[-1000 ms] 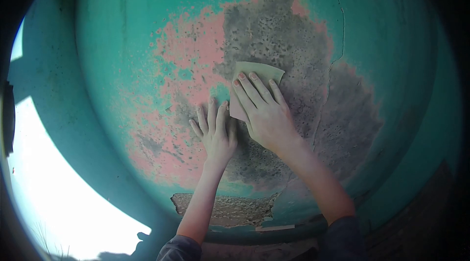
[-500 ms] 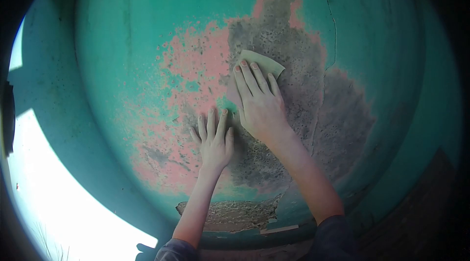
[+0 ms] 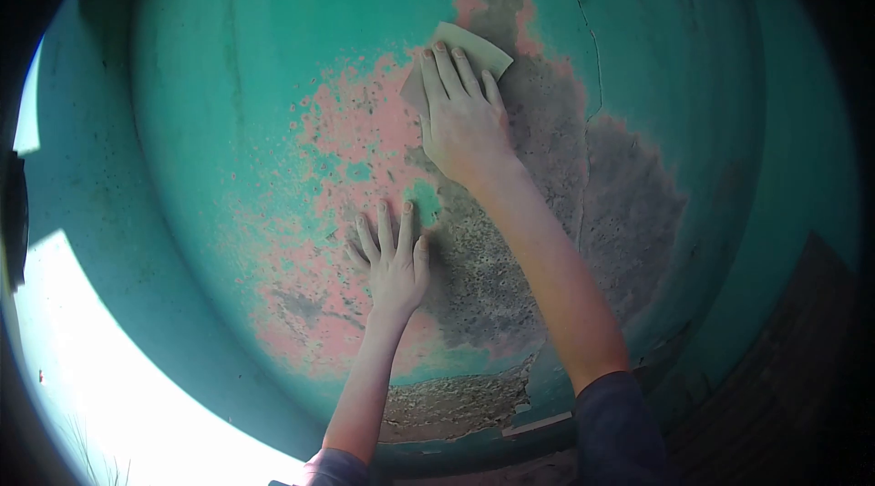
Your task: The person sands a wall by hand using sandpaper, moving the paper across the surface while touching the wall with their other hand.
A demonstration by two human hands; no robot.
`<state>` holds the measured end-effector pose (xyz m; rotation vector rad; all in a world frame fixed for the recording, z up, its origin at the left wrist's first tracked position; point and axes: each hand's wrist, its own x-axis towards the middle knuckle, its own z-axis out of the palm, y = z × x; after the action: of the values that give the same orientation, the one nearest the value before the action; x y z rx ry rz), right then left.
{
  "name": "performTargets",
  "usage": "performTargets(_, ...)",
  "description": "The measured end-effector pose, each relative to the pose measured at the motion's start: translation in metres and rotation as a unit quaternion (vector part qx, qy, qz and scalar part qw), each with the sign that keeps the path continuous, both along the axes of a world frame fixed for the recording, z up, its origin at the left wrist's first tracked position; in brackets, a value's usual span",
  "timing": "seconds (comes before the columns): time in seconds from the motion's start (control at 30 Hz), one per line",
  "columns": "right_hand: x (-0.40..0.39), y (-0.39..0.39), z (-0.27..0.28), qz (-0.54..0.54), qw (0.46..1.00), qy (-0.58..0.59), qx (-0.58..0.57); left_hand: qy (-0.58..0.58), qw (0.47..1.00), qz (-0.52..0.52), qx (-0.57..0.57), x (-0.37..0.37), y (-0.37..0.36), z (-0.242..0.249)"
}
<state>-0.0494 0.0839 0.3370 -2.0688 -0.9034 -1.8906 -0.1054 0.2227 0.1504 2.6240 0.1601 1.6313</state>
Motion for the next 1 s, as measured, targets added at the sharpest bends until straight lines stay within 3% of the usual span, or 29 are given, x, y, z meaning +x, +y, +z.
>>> performTargets(0.07,0.002,0.001,0.013,0.003,0.999,-0.022,0.031,0.027,1.000,-0.005,-0.006,0.001,0.001,0.004)
performTargets(0.23,-0.003,-0.012,-0.041,-0.038,0.999,-0.019,0.024,-0.021,1.000,0.000,0.006,0.003,0.000,0.000)
performTargets(0.43,0.014,-0.007,0.031,-0.018,0.998,-0.013,0.061,0.018,1.000,0.001,0.008,0.003,0.001,-0.001)
performTargets(0.6,0.005,-0.020,-0.018,-0.036,0.998,0.009,0.043,0.032,0.999,-0.010,0.004,0.000,0.001,-0.002)
performTargets(0.73,0.016,-0.020,0.029,-0.041,0.998,-0.007,0.055,0.034,0.999,0.000,0.000,0.002,-0.002,-0.002)
performTargets(0.83,0.015,-0.026,0.027,-0.033,0.998,0.010,0.046,-0.010,1.000,0.003,0.011,0.006,-0.002,-0.008)
performTargets(0.93,0.006,-0.036,-0.009,-0.049,0.999,0.012,0.017,0.008,1.000,0.006,0.009,0.006,-0.004,-0.012)
performTargets(1.0,0.007,-0.036,-0.002,-0.047,0.999,0.008,0.017,0.014,1.000,0.003,0.000,0.005,-0.006,-0.014)
